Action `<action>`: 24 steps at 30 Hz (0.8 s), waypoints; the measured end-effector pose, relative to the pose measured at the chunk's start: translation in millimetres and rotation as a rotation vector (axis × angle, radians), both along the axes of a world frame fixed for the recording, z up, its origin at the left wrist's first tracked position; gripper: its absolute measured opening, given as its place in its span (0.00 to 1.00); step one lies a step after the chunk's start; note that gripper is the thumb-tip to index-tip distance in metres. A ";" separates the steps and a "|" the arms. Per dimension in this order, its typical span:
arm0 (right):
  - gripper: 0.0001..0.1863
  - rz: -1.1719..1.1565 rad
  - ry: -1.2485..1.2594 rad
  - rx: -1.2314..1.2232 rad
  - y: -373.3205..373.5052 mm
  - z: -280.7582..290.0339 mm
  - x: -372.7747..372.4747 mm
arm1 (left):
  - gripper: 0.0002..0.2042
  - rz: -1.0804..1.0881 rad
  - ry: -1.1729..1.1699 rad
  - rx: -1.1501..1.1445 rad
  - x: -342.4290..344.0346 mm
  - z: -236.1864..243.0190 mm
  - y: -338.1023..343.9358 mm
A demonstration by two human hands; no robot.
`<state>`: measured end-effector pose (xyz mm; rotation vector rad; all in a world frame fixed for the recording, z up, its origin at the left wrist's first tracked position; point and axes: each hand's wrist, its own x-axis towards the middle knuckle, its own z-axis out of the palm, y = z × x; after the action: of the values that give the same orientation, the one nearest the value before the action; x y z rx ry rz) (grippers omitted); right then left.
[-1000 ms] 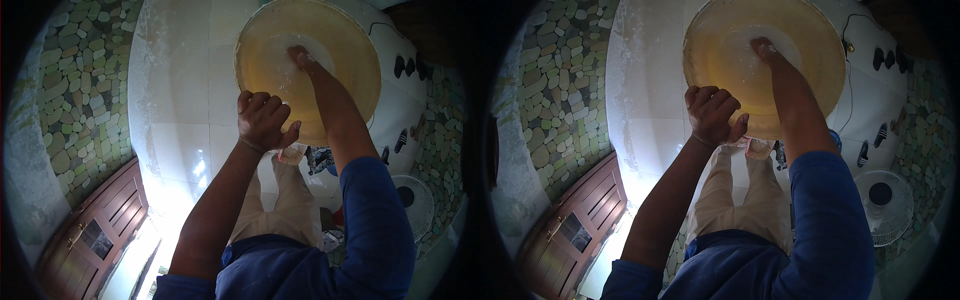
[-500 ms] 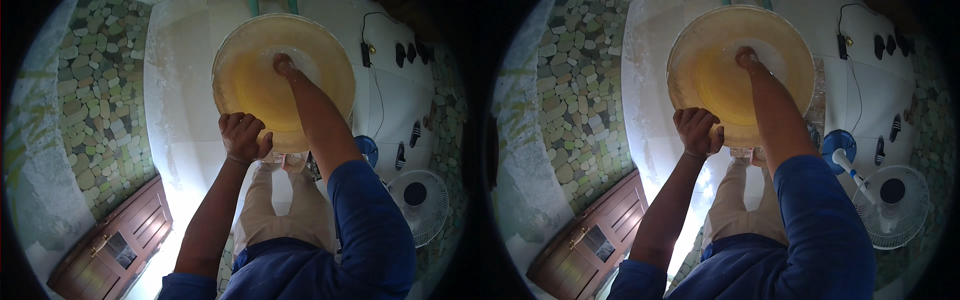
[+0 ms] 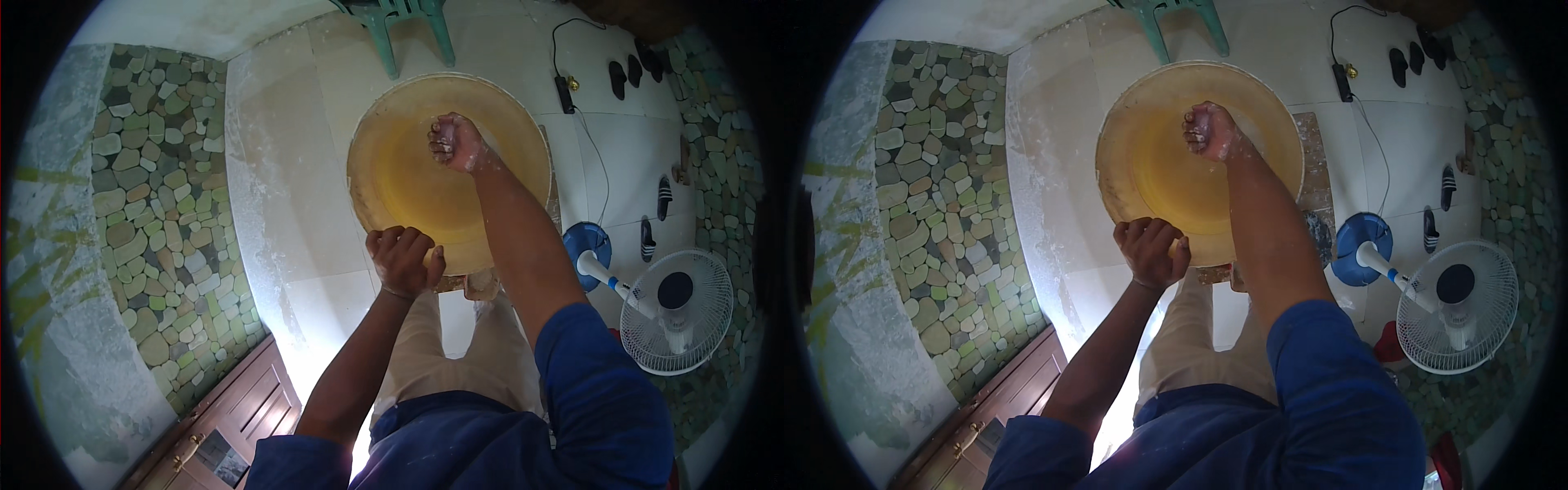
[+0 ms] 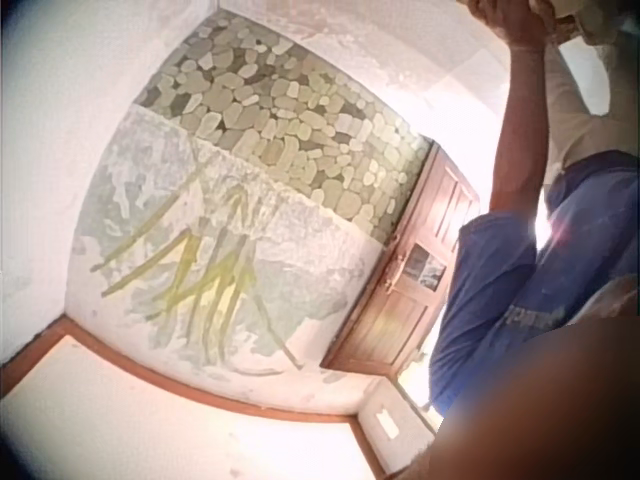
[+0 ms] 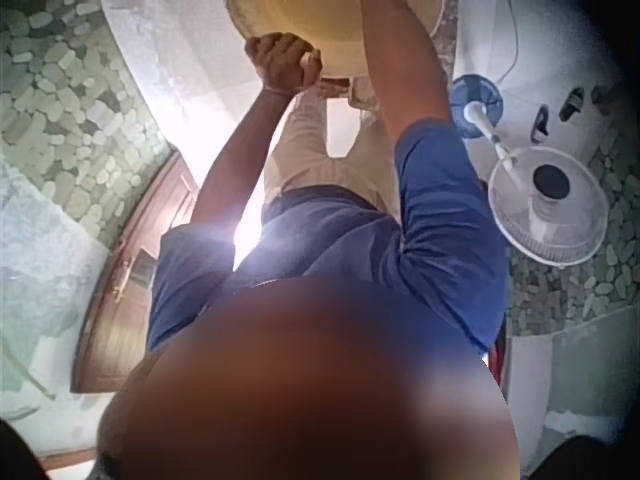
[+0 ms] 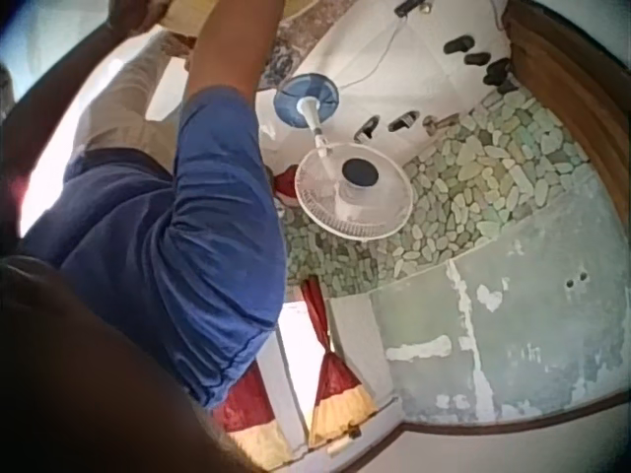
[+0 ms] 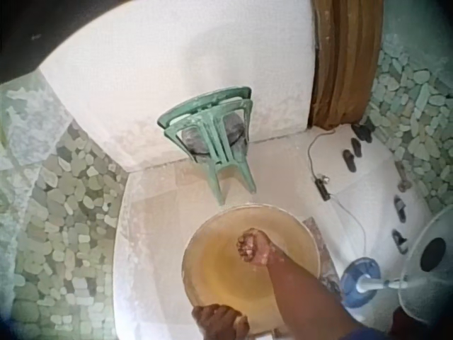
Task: The recorder mixes putty in a bucket and then uses a scraper to apply the putty to a wall for repair.
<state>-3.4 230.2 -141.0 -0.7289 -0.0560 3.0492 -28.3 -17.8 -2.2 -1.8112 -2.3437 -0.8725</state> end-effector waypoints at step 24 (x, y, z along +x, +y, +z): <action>0.13 0.321 -0.653 0.497 -59.5 -138.2 39.5 | 0.16 0.463 -0.941 -1.143 -31.1 -193.5 134.7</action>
<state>36.1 170.7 -279.1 -1.7244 -0.9625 2.6911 -59.4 116.9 -195.7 -0.7899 -4.2153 -0.2760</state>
